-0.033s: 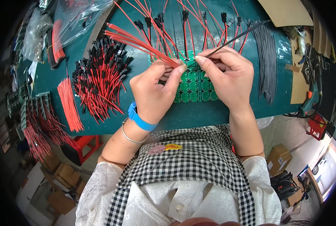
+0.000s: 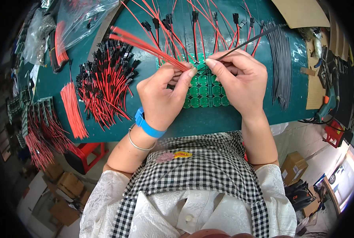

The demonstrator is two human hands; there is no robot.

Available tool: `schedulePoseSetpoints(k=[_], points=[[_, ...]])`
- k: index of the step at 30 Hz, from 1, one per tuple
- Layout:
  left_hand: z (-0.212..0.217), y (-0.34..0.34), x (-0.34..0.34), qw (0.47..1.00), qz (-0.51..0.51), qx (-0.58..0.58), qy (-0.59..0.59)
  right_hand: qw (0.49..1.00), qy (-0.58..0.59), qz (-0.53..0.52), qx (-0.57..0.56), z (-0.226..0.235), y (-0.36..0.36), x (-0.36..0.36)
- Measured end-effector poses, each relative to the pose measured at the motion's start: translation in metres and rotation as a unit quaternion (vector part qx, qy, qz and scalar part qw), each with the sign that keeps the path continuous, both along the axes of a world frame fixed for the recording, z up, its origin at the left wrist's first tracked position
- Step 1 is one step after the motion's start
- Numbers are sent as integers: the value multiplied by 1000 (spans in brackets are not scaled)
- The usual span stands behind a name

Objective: Insert red and black wires into green LED circuit boards at an assembly line station.

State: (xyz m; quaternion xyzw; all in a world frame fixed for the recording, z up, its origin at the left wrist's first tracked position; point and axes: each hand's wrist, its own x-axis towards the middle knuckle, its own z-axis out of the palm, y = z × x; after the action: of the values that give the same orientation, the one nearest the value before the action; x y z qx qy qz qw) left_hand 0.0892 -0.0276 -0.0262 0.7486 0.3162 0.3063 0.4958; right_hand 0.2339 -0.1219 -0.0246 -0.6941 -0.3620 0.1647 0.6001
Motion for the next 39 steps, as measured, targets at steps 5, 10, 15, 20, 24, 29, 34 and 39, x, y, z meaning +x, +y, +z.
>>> schedulePoseSetpoints(k=[5, 10, 15, 20, 24, 29, 34, 39], points=[[0, 0, 1, 999, -11, 41, 7, 999, -13, 30, -9, -1, 2, -1], [-6, 2, -1, 992, -20, 117, 39, 996, -59, 51, -38, 11, 7, -6], [-4, 0, 1, 994, -4, 108, 29, 998, 47, 1, -34, 19, -6, 0], [16, -2, -4, 1000, -11, 4, -20, 997, 76, -1, -15, 14, -14, 12], [27, -2, 2, 992, -100, -73, 21, 997, 79, -13, -13, 6, -12, 9], [7, 0, 11, 999, -42, -29, 16, 999, 34, -20, 2, 0, -7, 5], [0, 0, 12, 998, -25, -48, -9, 999, 0, -25, 20, -7, -5, 5], [-2, 0, 12, 999, -26, -32, 4, 999, -27, -22, 13, -6, -4, 5]])
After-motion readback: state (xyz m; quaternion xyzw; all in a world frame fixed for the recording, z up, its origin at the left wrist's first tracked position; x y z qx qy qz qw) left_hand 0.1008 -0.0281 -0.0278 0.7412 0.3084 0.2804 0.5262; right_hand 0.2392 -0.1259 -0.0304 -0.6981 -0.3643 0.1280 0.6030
